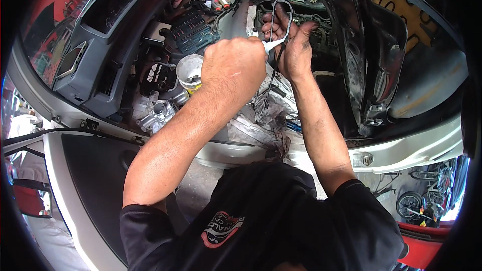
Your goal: The person applies a line of white sealant to a black gasket before positioning the gasket and its metal housing into the engine compartment of a vehicle and tightening the bolts by hand.
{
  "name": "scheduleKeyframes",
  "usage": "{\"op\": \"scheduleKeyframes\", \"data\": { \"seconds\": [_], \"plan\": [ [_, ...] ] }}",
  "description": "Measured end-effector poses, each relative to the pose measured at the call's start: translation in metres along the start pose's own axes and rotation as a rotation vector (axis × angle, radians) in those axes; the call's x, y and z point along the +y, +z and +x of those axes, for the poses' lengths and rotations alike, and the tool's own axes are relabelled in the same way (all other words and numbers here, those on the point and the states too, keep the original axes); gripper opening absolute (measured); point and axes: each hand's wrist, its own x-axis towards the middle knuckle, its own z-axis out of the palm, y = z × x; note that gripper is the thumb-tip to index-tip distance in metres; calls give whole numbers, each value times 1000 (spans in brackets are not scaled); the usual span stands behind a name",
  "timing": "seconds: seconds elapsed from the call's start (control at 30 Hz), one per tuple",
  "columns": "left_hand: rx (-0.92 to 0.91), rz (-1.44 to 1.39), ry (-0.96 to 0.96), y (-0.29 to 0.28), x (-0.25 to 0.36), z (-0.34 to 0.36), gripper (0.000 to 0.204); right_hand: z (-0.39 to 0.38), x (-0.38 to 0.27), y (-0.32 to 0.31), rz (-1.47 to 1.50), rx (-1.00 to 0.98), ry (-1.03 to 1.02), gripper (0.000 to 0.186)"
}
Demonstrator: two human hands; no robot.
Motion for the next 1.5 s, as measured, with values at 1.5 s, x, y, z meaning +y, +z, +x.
{"op": "scheduleKeyframes", "data": {
  "seconds": [1.5],
  "plan": [
    [-106,-68,-21,19,-6,-15,24,13,-8,-3,48,-41,-51,97]
  ]
}}
